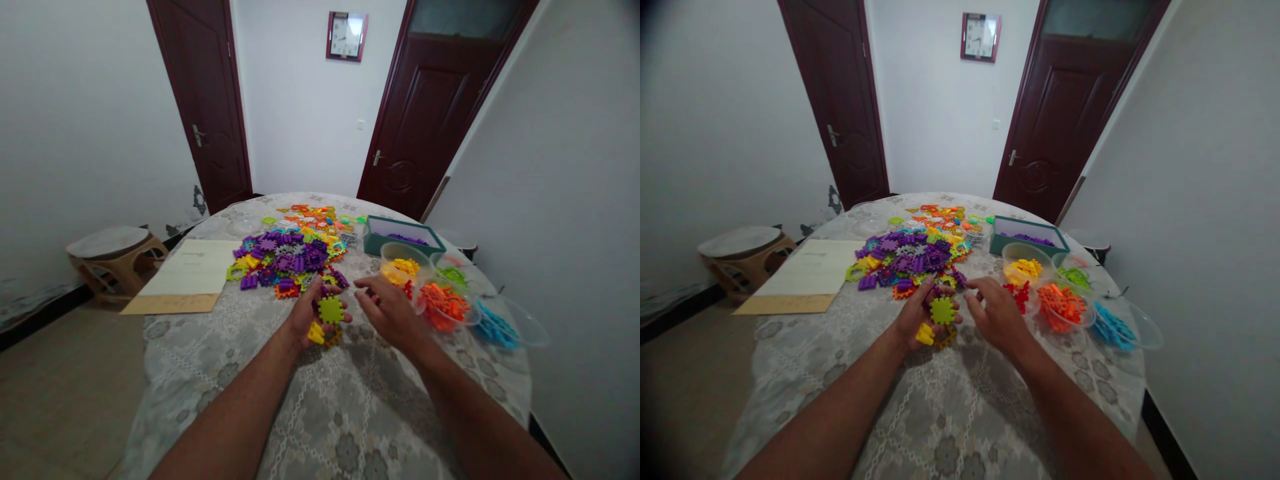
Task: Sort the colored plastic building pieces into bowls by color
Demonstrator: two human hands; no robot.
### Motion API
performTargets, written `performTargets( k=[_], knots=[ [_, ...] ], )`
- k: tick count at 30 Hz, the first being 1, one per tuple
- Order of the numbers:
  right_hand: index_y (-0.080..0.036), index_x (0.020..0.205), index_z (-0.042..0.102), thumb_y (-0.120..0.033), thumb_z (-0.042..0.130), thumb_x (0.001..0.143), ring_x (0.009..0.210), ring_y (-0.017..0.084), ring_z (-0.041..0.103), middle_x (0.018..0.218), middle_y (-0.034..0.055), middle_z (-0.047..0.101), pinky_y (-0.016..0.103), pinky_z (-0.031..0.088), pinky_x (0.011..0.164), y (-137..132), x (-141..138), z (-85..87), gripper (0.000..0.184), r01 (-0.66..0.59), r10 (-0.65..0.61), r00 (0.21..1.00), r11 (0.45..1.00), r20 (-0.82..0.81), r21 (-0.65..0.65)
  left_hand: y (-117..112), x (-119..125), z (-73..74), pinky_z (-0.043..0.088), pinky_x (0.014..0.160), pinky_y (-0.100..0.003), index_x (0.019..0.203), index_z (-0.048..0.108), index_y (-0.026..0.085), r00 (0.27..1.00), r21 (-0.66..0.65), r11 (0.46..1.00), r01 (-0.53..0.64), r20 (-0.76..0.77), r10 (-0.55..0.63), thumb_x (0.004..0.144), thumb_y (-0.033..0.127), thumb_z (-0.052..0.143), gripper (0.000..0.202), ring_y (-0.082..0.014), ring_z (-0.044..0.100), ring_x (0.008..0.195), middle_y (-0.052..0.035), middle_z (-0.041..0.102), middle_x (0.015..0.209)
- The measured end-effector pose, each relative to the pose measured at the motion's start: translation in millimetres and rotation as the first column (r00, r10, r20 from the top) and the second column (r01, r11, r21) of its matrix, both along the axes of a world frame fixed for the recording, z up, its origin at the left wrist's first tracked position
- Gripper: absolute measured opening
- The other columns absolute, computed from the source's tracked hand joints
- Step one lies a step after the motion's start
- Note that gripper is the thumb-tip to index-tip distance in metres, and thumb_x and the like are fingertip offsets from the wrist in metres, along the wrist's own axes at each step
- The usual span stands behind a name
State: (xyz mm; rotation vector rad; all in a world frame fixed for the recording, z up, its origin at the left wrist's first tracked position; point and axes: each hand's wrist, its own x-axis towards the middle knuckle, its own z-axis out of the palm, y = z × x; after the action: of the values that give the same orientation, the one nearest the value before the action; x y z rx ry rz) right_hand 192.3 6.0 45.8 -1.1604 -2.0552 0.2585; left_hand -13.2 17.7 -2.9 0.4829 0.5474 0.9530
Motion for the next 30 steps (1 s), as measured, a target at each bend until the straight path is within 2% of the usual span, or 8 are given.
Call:
performTargets(
  k=[3,6,12,17,21,25,28,30],
  knots=[
    [-0.022,0.128,0.069,-0.022,0.058,0.101,0.097,0.022,0.071,0.116,0.0099,0.075,0.039,0.056,0.092,-7.8,-30.1,-18.9,0.029,-0.116,0.116,0.993,0.993,-0.008,-0.031,-0.6,1.1,0.4,0.041,0.034,-0.019,0.102,0.068,0.014,1.000,-0.011,1.000,-0.026,-0.007,0.025,0.097,0.059,0.060,0.046,-0.0179,0.068,0.051,-0.0103,0.073,0.078],
    [-0.024,0.127,0.069,-0.019,0.060,0.100,0.114,0.023,0.069,0.126,0.0094,0.074,0.041,0.053,0.102,-7.9,-39.3,-30.2,0.029,-0.164,0.161,0.984,0.986,-0.071,-0.025,-0.4,1.7,0.8,0.043,0.034,-0.020,0.099,0.068,0.014,1.000,-0.019,0.999,-0.027,-0.006,0.027,0.099,0.056,0.059,0.043,-0.0166,0.067,0.050,-0.0084,0.073,0.076],
    [-0.024,0.112,0.075,-0.022,0.066,0.096,0.080,0.016,0.068,0.096,0.0023,0.076,0.029,0.053,0.076,-8.1,-24.4,-16.3,0.018,-0.031,0.014,0.958,0.998,-0.288,-0.056,1.8,-0.2,3.2,0.045,0.036,-0.020,0.106,0.068,0.015,0.997,-0.005,1.000,-0.013,-0.081,0.012,0.099,0.049,0.061,0.036,-0.0183,0.071,0.056,-0.0097,0.074,0.084],
    [-0.021,0.109,0.076,-0.029,0.063,0.095,0.073,0.017,0.064,0.089,0.0028,0.075,0.029,0.051,0.072,7.6,38.4,17.6,0.021,0.234,-0.232,0.924,0.972,-0.304,-0.032,3.4,-3.7,3.9,0.046,0.039,-0.020,0.109,0.067,0.013,0.990,0.029,0.999,-0.024,-0.138,0.028,0.100,0.044,0.058,0.033,-0.0209,0.075,0.064,-0.0119,0.073,0.089],
    [-0.019,0.105,0.076,-0.028,0.061,0.090,0.079,0.021,0.066,0.095,0.0070,0.077,0.034,0.052,0.081,36.8,114.4,35.0,0.023,0.544,-0.517,0.829,0.833,-0.212,0.098,4.1,-2.8,0.9,0.043,0.038,-0.020,0.108,0.067,0.012,0.991,0.071,0.997,-0.019,-0.133,0.028,0.102,0.041,0.055,0.032,-0.0183,0.071,0.058,-0.0096,0.071,0.085],
    [-0.014,0.104,0.076,-0.022,0.053,0.086,0.091,0.026,0.068,0.103,0.0154,0.077,0.040,0.052,0.092,66.7,178.3,32.9,0.030,0.719,-0.711,0.693,0.666,-0.121,0.199,3.6,0.1,-1.0,0.042,0.037,-0.020,0.108,0.068,0.012,0.991,0.091,0.996,-0.001,-0.131,0.013,0.100,0.041,0.058,0.032,-0.0174,0.069,0.055,-0.0092,0.071,0.084],
    [-0.010,0.112,0.074,-0.018,0.049,0.085,0.102,0.030,0.068,0.111,0.0202,0.076,0.045,0.051,0.098,75.8,198.8,26.7,0.038,0.744,-0.754,0.653,0.624,-0.065,0.240,2.6,0.9,0.1,0.042,0.037,-0.020,0.106,0.068,0.013,0.994,0.085,0.996,-0.010,-0.111,0.020,0.099,0.043,0.060,0.032,-0.0163,0.068,0.054,-0.0082,0.071,0.082],
    [-0.009,0.118,0.073,-0.018,0.049,0.087,0.104,0.030,0.068,0.116,0.0213,0.075,0.047,0.051,0.100,72.1,191.6,23.7,0.041,0.729,-0.741,0.668,0.631,-0.073,0.266,1.6,0.8,1.7,0.043,0.037,-0.020,0.105,0.068,0.013,0.996,0.072,0.997,-0.011,-0.088,0.017,0.099,0.045,0.060,0.034,-0.0160,0.067,0.053,-0.0081,0.071,0.082]
  ],
)
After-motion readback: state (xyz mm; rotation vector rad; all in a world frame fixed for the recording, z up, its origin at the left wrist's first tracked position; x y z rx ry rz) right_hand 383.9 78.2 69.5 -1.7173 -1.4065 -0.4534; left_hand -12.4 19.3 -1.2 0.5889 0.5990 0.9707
